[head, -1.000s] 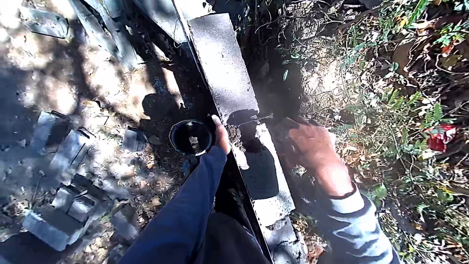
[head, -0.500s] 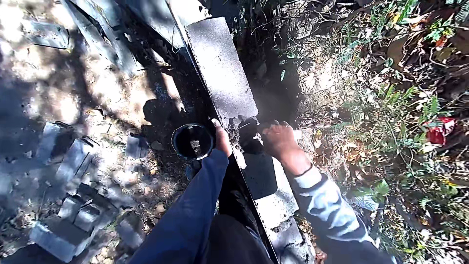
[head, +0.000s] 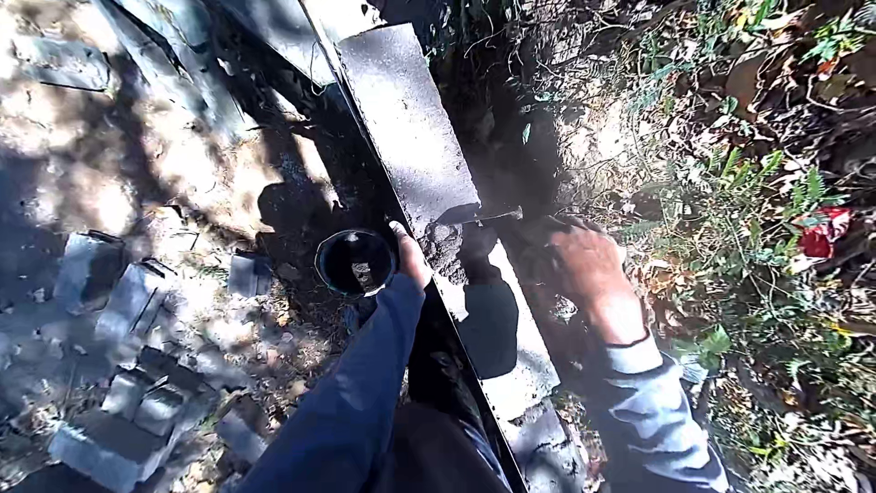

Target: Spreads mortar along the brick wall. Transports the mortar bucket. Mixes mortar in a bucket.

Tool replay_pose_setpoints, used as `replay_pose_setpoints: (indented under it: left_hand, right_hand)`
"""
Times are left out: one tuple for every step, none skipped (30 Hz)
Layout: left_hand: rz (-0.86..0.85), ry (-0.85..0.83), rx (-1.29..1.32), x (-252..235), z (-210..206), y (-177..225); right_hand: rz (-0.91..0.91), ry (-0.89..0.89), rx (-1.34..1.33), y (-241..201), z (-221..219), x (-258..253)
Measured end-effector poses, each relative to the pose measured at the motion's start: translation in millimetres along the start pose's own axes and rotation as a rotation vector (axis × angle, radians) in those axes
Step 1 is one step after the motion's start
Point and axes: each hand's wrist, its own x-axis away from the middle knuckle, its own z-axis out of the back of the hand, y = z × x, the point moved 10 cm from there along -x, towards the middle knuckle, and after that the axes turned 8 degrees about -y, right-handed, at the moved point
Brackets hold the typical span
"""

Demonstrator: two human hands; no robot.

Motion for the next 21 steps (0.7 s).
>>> replay_pose_setpoints:
  left_hand:
    - [0.015, 0.022, -0.020, -0.6, -2.7, -1.5]
    - [0.023, 0.027, -0.046, 1.2, -3.9, -2.4]
    - [0.029, 0.016, -0.067, 4.3, -3.5, -3.5]
    - [0.020, 0.002, -0.084, 6.1, -3.1, -2.5]
    - [0.005, -0.018, -0.063, 4.6, -8.0, 3.7]
    - [0.002, -0.022, -0.033, 4.0, -10.2, 6.2]
    - [0.015, -0.017, -0.005, 6.1, -8.8, 4.0]
    - [0.022, -0.011, 0.010, 6.0, -8.1, 3.2]
    - [0.015, -0.010, 0.004, 3.5, -9.2, 5.7]
    - [0.012, -0.004, -0.017, 2.8, -8.3, 6.0]
    - [0.011, 0.002, -0.042, 5.5, -5.7, 3.5]
    - [0.012, -0.011, -0.046, 8.7, -6.1, 1.6]
    - [0.006, -0.017, -0.037, 9.1, -9.5, 4.2]
    - [0.002, -0.011, -0.014, 6.3, -14.9, 10.3]
    - [0.002, 0.008, -0.016, 6.1, -15.3, 13.2]
    - [0.002, 0.032, -0.052, 9.8, -9.4, 11.0]
    - [-0.008, 0.043, -0.085, 12.8, -5.3, 9.7]
    - [-0.035, 0.020, -0.112, 15.1, -5.7, 11.2]
    - [-0.064, -0.032, -0.115, 17.4, -7.7, 13.4]
    - [-0.090, -0.111, -0.089, 15.2, -14.0, 18.4]
    - [-0.111, -0.157, -0.059, 11.2, -19.6, 25.6]
  right_hand:
    - [-0.012, -0.057, -0.021, -0.9, -18.0, -9.4]
    - [-0.016, -0.117, -0.039, -4.2, -33.2, -15.5]
    - [-0.010, -0.158, -0.033, -10.3, -38.7, -17.4]
    - [0.002, -0.162, 0.005, -16.3, -33.0, -17.5]
    - [0.010, -0.137, 0.069, -20.0, -18.5, -18.4]
    - [0.026, -0.095, 0.114, -23.5, -4.4, -13.7]
    - [0.037, -0.068, 0.123, -27.5, 2.7, -4.9]
    - [0.026, -0.080, 0.132, -29.6, 1.4, -3.6]
    - [-0.004, -0.136, 0.133, -30.8, -7.3, -10.9]
    - [-0.045, -0.233, 0.118, -31.6, -23.5, -21.0]
    - [-0.061, -0.303, 0.093, -33.0, -37.2, -26.1]
    - [-0.058, -0.301, 0.080, -33.7, -40.0, -24.8]
    - [-0.037, -0.217, 0.084, -33.7, -30.5, -21.1]
    - [-0.024, -0.137, 0.096, -32.7, -16.6, -18.7]
    - [-0.005, -0.077, 0.097, -33.4, -8.0, -14.2]
    - [0.008, -0.060, 0.082, -35.3, -11.6, -9.2]
    - [0.016, -0.071, 0.050, -35.6, -22.2, -8.5]
    - [0.014, -0.106, 0.002, -31.5, -34.0, -9.9]
    - [0.006, -0.108, -0.032, -24.1, -43.3, -7.7]
    - [-0.010, -0.074, -0.044, -12.6, -47.6, -4.6]
    - [-0.029, -0.032, -0.069, -0.7, -45.8, 2.8]
